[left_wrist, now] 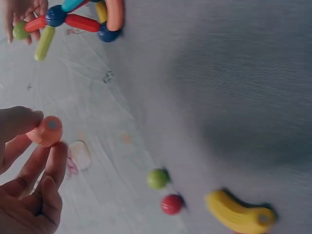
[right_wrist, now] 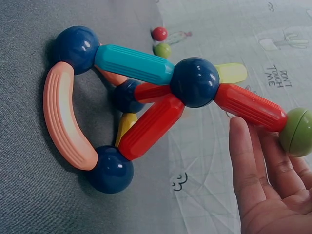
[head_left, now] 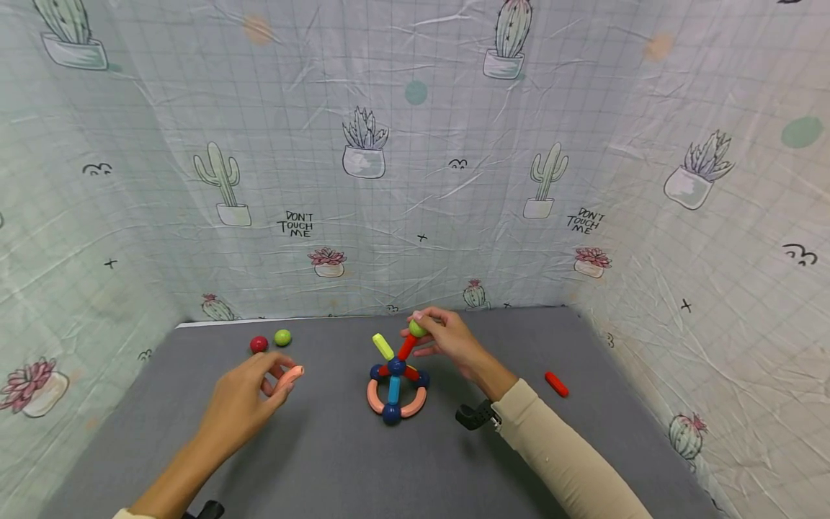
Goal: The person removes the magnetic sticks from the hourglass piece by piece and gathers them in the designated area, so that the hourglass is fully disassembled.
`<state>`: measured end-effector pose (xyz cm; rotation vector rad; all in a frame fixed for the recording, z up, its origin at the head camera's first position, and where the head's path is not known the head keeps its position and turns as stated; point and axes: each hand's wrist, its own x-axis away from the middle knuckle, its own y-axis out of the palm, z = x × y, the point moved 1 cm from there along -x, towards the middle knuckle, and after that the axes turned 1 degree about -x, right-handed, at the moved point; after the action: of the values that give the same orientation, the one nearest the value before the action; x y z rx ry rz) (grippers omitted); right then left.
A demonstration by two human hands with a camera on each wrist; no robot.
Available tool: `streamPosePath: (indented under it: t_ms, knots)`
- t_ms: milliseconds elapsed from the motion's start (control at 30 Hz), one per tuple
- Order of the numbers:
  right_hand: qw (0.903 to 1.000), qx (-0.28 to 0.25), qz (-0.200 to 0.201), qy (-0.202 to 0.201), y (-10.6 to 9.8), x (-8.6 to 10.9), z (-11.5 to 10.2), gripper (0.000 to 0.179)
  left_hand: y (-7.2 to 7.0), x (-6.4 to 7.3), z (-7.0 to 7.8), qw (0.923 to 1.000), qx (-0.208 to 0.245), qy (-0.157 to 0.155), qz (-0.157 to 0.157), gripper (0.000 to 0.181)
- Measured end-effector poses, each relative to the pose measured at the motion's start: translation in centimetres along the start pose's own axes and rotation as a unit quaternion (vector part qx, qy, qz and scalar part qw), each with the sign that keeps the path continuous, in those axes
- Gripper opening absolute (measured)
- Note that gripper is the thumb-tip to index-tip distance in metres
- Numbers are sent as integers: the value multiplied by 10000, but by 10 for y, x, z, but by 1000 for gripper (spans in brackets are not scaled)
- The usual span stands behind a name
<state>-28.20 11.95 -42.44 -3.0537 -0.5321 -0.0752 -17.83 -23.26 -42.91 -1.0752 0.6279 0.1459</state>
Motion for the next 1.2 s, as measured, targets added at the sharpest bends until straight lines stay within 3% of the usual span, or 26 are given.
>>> streamPosePath:
  t_ms: [200,367,467,600,700,1033,1133,1200]
  knots:
    - [10000,-35,-18,-19,0,0,2,42,3,25,-21,9995,65,20,-322,13]
    - [9999,-90,-118,-56,-2,1,3,41,4,42,-35,9961,-4,-336,-819,13]
    - [9997,-80,-182,-108,-3,1,4,38,3,48,-42,9891,-159,-725,-1270,13]
    - [9993,19,-298,-212,-4,1,7,35,1,56,-51,9724,-349,-1205,-1967,13]
    - [9990,58,-353,-266,-5,1,10,35,2,60,-57,9640,-405,-1315,-2274,15]
    - [9985,144,-453,-276,-5,-1,16,39,3,62,-60,9614,-764,-1191,-2359,18]
    - [9986,163,-441,-250,-5,0,17,40,4,56,-57,9635,-901,-1069,-2283,21]
    - [9987,158,-432,-226,-4,1,17,40,5,50,-52,9691,-949,-884,-2098,24]
